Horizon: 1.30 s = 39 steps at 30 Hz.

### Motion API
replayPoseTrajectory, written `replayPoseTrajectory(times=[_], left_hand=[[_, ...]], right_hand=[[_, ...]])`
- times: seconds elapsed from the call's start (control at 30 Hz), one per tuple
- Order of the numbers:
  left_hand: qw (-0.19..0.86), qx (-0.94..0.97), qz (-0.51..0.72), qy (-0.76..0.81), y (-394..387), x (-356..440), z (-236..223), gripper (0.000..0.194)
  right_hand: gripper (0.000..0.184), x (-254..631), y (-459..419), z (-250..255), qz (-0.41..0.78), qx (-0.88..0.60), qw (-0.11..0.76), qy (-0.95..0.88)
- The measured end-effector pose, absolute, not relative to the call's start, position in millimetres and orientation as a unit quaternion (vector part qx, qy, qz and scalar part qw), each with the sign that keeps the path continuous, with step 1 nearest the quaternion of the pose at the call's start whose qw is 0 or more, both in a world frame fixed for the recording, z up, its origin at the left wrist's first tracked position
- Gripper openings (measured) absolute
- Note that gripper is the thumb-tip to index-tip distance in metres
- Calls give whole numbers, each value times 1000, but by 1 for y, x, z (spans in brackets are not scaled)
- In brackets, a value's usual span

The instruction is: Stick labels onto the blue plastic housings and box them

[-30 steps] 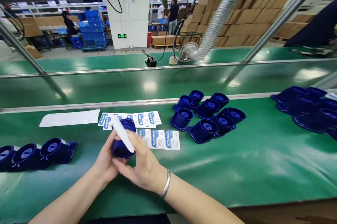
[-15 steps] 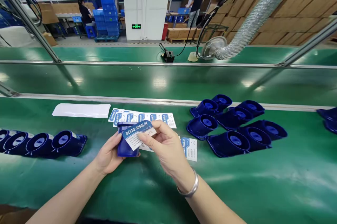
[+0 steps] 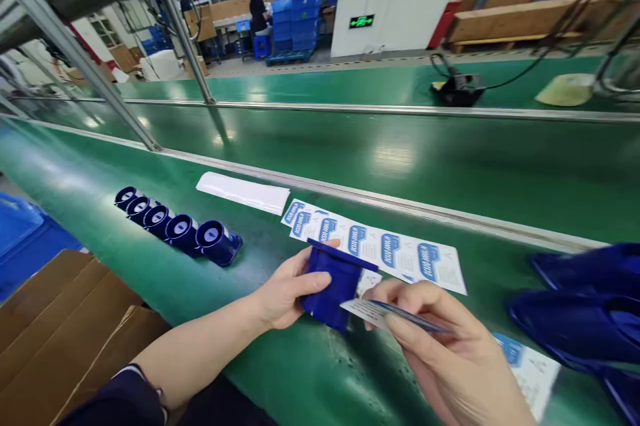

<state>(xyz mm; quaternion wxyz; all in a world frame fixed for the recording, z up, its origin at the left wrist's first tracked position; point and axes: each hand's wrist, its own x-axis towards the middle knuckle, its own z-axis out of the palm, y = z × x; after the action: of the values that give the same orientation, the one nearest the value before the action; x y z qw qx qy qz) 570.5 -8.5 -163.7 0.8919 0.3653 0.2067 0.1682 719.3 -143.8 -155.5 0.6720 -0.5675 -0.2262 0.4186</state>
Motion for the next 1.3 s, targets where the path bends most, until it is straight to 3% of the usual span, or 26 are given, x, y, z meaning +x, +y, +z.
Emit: replayPoseTrajectory(times=[0.27, 0.8, 1.3], left_hand=[[883, 387, 161, 211, -9, 566, -154, 78], [858, 447, 164, 194, -9, 565, -146, 95], [836, 500, 148, 172, -6, 561, -149, 90]], right_hand=[[58, 711, -139, -150, 439, -571, 660, -214], [58, 691, -132, -143, 472, -581, 637, -185], [61, 691, -128, -142, 496, -567, 640, -153]])
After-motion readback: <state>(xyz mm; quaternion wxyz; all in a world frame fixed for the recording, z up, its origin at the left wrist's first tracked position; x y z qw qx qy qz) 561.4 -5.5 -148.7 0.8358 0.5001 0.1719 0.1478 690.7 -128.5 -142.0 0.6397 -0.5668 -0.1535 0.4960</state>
